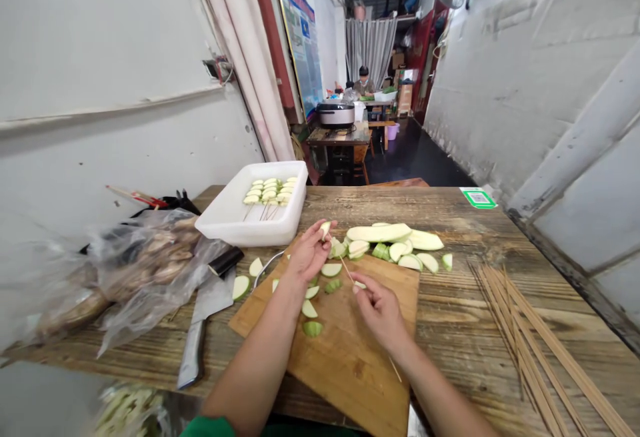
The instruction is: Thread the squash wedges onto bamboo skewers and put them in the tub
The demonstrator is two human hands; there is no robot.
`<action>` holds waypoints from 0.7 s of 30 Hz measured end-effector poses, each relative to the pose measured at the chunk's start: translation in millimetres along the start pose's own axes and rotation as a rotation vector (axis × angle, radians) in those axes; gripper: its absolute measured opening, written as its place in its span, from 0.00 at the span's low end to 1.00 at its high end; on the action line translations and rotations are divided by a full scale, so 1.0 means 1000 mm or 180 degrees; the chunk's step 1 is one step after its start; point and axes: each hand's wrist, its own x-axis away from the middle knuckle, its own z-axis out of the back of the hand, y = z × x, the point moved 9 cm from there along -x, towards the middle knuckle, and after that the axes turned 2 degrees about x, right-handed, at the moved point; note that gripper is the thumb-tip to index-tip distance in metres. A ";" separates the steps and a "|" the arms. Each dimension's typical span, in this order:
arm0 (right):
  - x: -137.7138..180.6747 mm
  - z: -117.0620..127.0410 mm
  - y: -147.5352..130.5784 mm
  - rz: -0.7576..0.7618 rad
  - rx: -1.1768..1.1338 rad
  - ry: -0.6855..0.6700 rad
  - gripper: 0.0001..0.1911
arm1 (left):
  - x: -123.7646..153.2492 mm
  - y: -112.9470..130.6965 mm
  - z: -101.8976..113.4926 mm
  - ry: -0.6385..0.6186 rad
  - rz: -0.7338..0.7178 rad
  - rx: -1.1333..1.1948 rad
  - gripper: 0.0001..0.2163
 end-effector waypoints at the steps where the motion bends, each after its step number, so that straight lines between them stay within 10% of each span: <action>1: 0.000 0.000 -0.001 0.0014 0.0043 0.0020 0.20 | 0.000 0.000 -0.001 -0.0047 0.0023 -0.0026 0.11; 21: 0.003 0.000 0.000 0.0211 0.0393 0.0232 0.18 | -0.003 -0.020 0.011 0.0285 0.0579 0.0465 0.06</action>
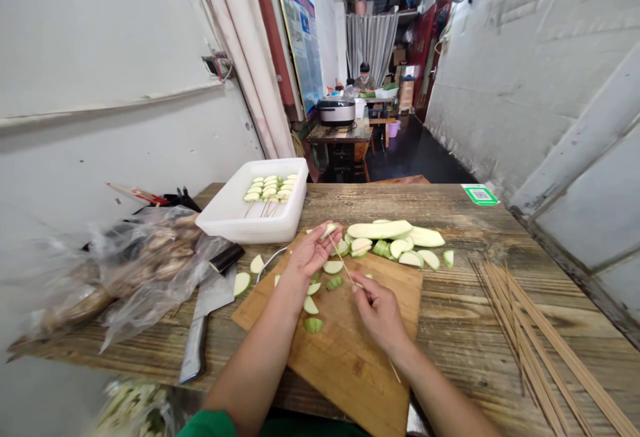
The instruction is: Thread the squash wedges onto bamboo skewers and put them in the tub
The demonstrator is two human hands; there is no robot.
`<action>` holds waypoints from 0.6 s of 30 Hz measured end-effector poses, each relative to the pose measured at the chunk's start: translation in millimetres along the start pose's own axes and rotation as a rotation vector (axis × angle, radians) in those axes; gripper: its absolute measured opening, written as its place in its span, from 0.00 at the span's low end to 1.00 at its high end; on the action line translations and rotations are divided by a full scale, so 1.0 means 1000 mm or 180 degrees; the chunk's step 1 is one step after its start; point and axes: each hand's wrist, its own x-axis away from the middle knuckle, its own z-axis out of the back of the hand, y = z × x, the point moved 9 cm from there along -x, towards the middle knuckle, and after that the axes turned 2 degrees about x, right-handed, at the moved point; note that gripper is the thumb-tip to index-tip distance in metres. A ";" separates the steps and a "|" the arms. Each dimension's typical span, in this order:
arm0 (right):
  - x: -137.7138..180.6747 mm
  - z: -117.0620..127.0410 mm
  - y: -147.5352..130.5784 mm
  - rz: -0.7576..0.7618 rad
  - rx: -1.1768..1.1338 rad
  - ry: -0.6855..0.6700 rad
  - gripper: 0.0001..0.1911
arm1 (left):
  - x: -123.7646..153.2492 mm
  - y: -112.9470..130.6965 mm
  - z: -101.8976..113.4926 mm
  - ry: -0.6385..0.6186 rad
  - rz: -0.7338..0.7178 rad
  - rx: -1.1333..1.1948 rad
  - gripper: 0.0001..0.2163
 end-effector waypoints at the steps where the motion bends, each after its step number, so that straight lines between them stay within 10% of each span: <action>1: 0.000 0.000 0.000 -0.0008 -0.0010 -0.0002 0.18 | 0.000 -0.001 0.001 0.0017 0.0013 -0.0009 0.06; 18: 0.000 0.000 0.001 -0.0003 0.0031 0.0004 0.17 | 0.001 -0.001 0.000 -0.0008 0.0017 -0.0100 0.06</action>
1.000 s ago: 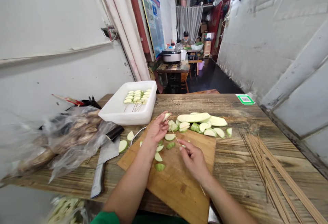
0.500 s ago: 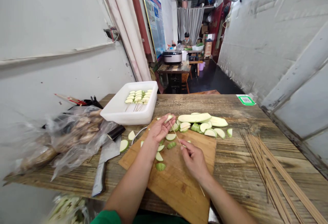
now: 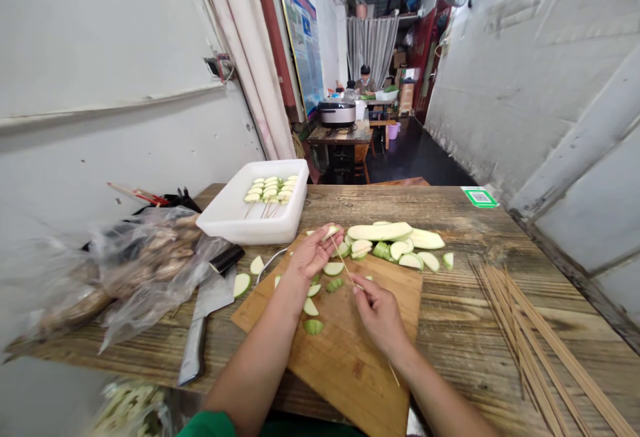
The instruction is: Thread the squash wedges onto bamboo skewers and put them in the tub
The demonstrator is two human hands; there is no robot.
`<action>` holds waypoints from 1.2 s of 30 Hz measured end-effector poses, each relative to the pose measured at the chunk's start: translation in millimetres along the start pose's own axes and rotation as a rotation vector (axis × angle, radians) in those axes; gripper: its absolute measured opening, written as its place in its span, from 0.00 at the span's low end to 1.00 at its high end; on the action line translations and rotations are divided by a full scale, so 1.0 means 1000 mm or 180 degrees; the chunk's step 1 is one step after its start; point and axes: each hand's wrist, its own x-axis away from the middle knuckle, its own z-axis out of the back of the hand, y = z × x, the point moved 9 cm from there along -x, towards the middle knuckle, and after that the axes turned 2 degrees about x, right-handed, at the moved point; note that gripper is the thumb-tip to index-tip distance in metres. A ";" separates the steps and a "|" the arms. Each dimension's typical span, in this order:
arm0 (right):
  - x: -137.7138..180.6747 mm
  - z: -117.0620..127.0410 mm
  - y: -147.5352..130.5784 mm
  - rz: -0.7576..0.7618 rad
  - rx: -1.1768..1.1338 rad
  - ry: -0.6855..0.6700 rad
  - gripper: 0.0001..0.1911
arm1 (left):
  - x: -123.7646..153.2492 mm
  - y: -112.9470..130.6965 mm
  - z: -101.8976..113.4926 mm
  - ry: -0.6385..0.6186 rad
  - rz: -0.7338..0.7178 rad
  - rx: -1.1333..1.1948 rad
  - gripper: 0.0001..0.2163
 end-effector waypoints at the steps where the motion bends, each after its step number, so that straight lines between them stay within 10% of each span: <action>1: 0.000 0.000 0.000 0.0002 -0.0006 0.0015 0.17 | 0.001 0.000 -0.001 -0.0014 -0.0006 -0.0015 0.07; 36: 0.006 0.000 0.004 -0.0021 -0.0015 0.0199 0.18 | 0.013 -0.015 -0.018 -0.0431 0.0229 -0.0331 0.05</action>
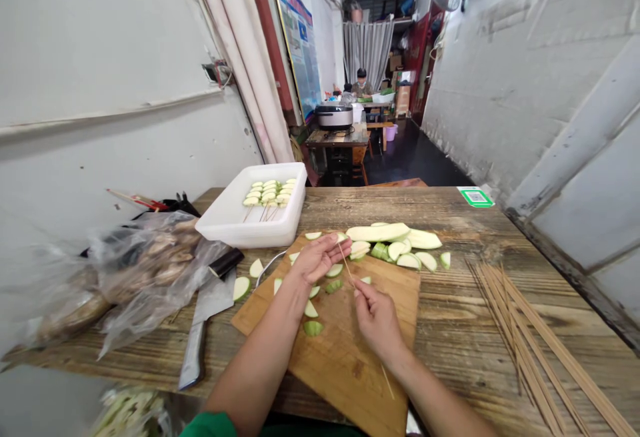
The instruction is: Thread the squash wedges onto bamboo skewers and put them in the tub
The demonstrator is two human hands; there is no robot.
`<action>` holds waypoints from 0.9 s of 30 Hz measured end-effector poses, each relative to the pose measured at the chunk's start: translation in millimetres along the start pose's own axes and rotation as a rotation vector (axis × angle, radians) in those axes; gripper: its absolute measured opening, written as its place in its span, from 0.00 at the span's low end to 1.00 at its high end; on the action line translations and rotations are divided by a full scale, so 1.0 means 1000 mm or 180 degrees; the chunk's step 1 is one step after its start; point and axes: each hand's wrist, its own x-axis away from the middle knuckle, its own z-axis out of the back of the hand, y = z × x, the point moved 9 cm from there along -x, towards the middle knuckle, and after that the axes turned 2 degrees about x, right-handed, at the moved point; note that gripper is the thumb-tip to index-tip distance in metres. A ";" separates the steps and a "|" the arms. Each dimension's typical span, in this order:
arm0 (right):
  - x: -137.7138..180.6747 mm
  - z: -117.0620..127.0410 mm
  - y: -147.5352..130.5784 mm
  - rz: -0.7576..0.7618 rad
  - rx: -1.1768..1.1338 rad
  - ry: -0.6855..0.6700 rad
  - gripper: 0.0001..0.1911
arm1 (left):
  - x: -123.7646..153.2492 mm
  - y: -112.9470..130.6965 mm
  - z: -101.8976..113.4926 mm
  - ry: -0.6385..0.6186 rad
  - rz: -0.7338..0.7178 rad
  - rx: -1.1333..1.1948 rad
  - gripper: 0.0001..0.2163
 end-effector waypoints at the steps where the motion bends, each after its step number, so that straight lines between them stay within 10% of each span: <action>1: 0.000 -0.001 0.000 -0.0009 0.0005 -0.0018 0.19 | 0.000 0.000 0.000 -0.0012 0.0026 0.0004 0.05; 10: -0.008 -0.002 -0.005 0.0060 -0.0266 -0.0092 0.14 | 0.002 -0.012 -0.004 0.0085 0.0329 0.0220 0.05; 18: 0.003 -0.036 0.004 -0.1069 -0.2432 -0.0729 0.15 | 0.011 -0.020 -0.034 -0.0482 0.0409 0.1038 0.17; 27: 0.004 -0.038 -0.007 -0.1222 -0.3396 -0.1082 0.10 | 0.016 -0.016 -0.049 -0.0836 0.0387 0.1377 0.14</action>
